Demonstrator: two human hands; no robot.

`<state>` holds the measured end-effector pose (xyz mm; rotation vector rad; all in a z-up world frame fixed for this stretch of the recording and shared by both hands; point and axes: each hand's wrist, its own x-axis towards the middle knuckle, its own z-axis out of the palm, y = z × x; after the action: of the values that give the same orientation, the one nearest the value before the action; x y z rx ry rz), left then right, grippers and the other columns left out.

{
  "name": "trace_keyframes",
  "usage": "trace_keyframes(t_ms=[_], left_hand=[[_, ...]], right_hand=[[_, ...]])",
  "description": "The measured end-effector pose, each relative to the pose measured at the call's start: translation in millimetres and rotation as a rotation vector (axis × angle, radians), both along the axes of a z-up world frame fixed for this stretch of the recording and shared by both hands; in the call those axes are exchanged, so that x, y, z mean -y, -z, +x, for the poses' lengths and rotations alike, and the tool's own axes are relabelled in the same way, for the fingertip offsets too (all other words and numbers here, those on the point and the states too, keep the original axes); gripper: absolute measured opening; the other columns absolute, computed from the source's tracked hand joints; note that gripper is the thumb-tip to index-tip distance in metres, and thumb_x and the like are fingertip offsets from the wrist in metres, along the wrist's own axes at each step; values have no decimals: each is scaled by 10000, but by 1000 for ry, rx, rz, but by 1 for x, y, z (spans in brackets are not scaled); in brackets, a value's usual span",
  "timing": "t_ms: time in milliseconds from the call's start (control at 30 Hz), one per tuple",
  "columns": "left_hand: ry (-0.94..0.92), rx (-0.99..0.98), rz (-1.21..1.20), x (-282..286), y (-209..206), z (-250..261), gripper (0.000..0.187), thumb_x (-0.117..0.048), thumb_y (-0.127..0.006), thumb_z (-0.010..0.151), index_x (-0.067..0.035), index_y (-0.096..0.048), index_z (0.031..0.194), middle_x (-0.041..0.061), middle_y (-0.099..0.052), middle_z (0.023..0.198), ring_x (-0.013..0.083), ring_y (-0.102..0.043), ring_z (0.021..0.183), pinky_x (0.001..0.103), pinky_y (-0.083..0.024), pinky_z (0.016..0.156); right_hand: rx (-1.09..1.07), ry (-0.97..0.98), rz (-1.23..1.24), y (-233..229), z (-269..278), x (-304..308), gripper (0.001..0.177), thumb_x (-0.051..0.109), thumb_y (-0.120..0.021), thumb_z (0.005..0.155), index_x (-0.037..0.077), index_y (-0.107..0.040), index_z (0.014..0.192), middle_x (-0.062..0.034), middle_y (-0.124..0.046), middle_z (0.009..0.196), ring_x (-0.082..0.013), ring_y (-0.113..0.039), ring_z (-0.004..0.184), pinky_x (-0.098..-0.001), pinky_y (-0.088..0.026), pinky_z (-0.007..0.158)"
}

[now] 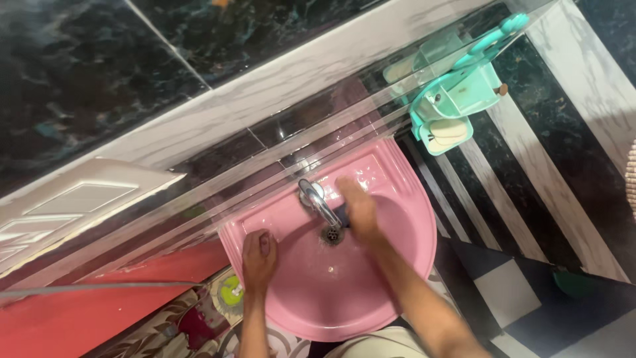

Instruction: The person washes a dark cloth in a pink sink. They turn on the tap, wet the cloth, and rub it with their hands. They briefly open a white container with a red lid, then continue rinsing and wringing the cloth under running water.

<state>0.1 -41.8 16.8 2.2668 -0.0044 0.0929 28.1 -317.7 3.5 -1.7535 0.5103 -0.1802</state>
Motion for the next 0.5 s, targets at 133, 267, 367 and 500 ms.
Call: trace_keyframes(t_ms=[133,267,367,500], left_hand=[[246,240,143,-10,8,5,116,-57,-706,869,-7,-677,970,153,-684,918,330,-653,871,427,-528,806],[304,324,174,-19,8,4,134,-47,-729,826,-11,-673,941,146,-686,901,318,-674,844,404,-554,776],[294,298,185,-21,12,-4,121,-43,-736,827,-21,-678,930,127,-692,908,306,-678,846,390,-558,769],[225,321,137,-18,11,0,151,-49,-741,803,-22,-676,936,113,-686,908,292,-680,850,369,-560,762]], right_hand=[[233,-88,-672,-1,0,51,348,85,-589,1033,23,-662,1368,-213,-675,1357,-393,-638,1281,-393,-500,1099],[71,108,138,31,-16,5,379,120,-545,1078,-77,-714,1354,-402,-542,1260,-567,-413,1168,-569,-318,972],[262,-184,-315,44,5,14,347,96,-559,1016,16,-682,1330,-212,-671,1359,-331,-640,1278,-360,-490,1090],[243,-38,-271,23,7,44,298,70,-565,1060,-9,-668,1329,-222,-652,1371,-348,-623,1308,-361,-493,1104]])
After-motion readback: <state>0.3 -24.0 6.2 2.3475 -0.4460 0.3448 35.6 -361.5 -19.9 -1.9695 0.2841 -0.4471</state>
